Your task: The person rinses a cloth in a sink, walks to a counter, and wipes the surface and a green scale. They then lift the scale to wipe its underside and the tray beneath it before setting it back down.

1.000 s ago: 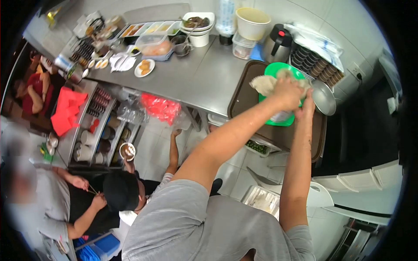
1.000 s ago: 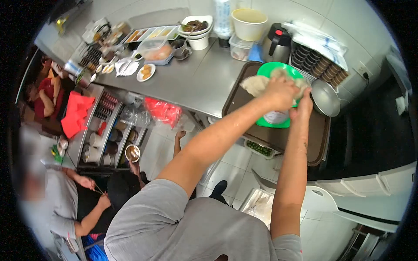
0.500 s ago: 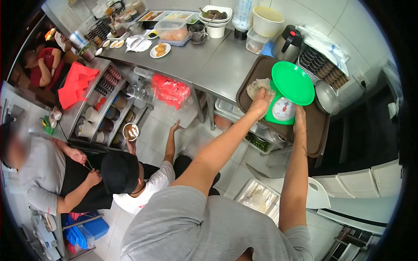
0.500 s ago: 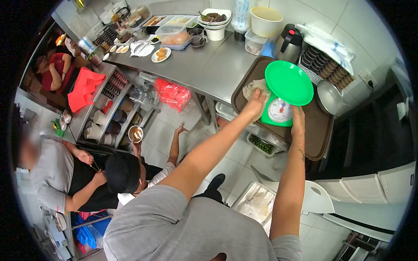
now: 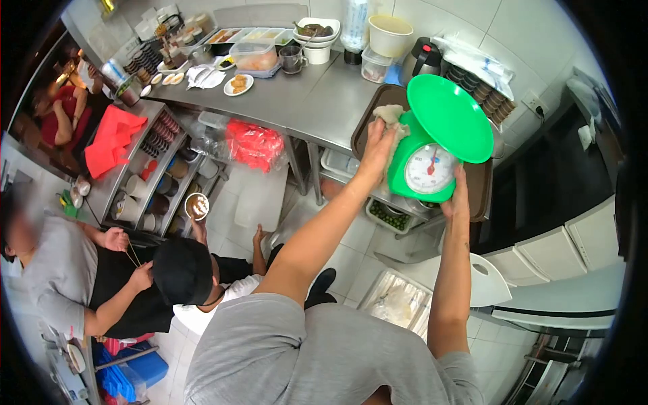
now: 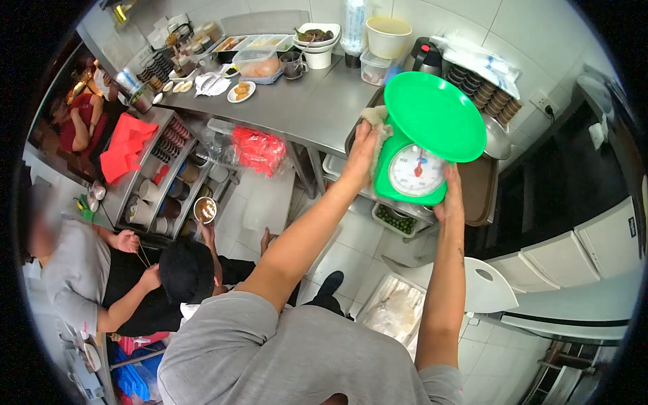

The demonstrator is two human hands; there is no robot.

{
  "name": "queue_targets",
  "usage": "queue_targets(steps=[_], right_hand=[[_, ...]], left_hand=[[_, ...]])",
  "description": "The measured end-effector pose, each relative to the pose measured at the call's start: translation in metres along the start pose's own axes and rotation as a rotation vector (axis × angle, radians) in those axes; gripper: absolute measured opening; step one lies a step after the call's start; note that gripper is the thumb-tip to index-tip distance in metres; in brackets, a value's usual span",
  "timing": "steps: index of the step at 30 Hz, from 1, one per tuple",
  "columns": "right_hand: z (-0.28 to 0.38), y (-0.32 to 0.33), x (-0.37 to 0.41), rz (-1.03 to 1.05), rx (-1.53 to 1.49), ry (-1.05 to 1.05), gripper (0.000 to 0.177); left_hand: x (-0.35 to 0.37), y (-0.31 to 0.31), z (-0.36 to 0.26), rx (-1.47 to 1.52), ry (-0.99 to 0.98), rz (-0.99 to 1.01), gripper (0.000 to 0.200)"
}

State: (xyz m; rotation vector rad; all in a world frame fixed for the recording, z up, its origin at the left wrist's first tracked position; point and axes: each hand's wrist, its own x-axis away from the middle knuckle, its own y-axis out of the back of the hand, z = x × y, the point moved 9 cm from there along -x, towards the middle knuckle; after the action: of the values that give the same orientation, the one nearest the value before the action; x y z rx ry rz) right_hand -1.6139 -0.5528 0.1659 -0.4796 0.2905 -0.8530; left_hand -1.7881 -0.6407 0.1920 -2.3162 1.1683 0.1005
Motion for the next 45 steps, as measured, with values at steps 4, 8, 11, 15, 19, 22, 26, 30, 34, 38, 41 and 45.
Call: queue_targets(steps=[4, 8, 11, 15, 19, 22, 26, 30, 34, 38, 41, 45], right_hand=[[-0.013, -0.014, 0.031, 0.006, -0.101, 0.011, 0.067], [-0.023, -0.010, 0.058, -0.057, -0.209, 0.031, 0.065], [-0.031, 0.003, 0.082, -0.151, -0.276, 0.044, 0.062], [-0.031, 0.018, 0.092, -0.113, -0.411, 0.064, 0.059], [-0.026, 0.037, 0.085, -0.129, -0.448, 0.114, 0.058], [-0.015, 0.045, 0.072, -0.141, -0.412, 0.140, 0.057], [-0.028, 0.072, 0.064, -0.261, -0.436, 0.143, 0.056], [-0.042, 0.088, 0.048, -0.265, -0.423, 0.142, 0.056], [-0.055, 0.084, 0.024, -0.224, -0.465, 0.115, 0.057], [-0.056, 0.073, -0.003, -0.258, -0.416, 0.130, 0.056], [-0.062, 0.081, -0.013, -0.322, -0.414, 0.097, 0.054], [-0.067, 0.102, -0.017, -0.413, -0.287, 0.059, 0.050]], left_hand=[[0.030, -0.016, 0.029, 0.859, 0.380, 0.012, 0.046], [0.081, -0.037, 0.008, 0.913, 0.507, -0.001, 0.051], [0.102, -0.029, 0.027, 0.730, 0.620, -0.021, 0.049], [0.119, -0.020, 0.046, 0.494, 0.731, 0.121, 0.046], [0.094, 0.024, 0.007, 0.535, 0.681, 0.072, 0.043], [0.029, 0.088, -0.041, 0.231, 0.388, -0.032, 0.043], [-0.036, 0.151, 0.005, -1.196, 0.127, 0.178, 0.045], [-0.085, 0.131, 0.077, -1.688, -0.227, 0.449, 0.043], [-0.160, 0.120, 0.111, -1.672, -0.218, 0.446, 0.043], [-0.233, 0.143, 0.136, -1.769, -0.097, 0.295, 0.044], [-0.288, 0.189, 0.138, -1.778, -0.021, 0.178, 0.046], [-0.297, 0.188, 0.132, -1.773, 0.069, 0.139, 0.048]])
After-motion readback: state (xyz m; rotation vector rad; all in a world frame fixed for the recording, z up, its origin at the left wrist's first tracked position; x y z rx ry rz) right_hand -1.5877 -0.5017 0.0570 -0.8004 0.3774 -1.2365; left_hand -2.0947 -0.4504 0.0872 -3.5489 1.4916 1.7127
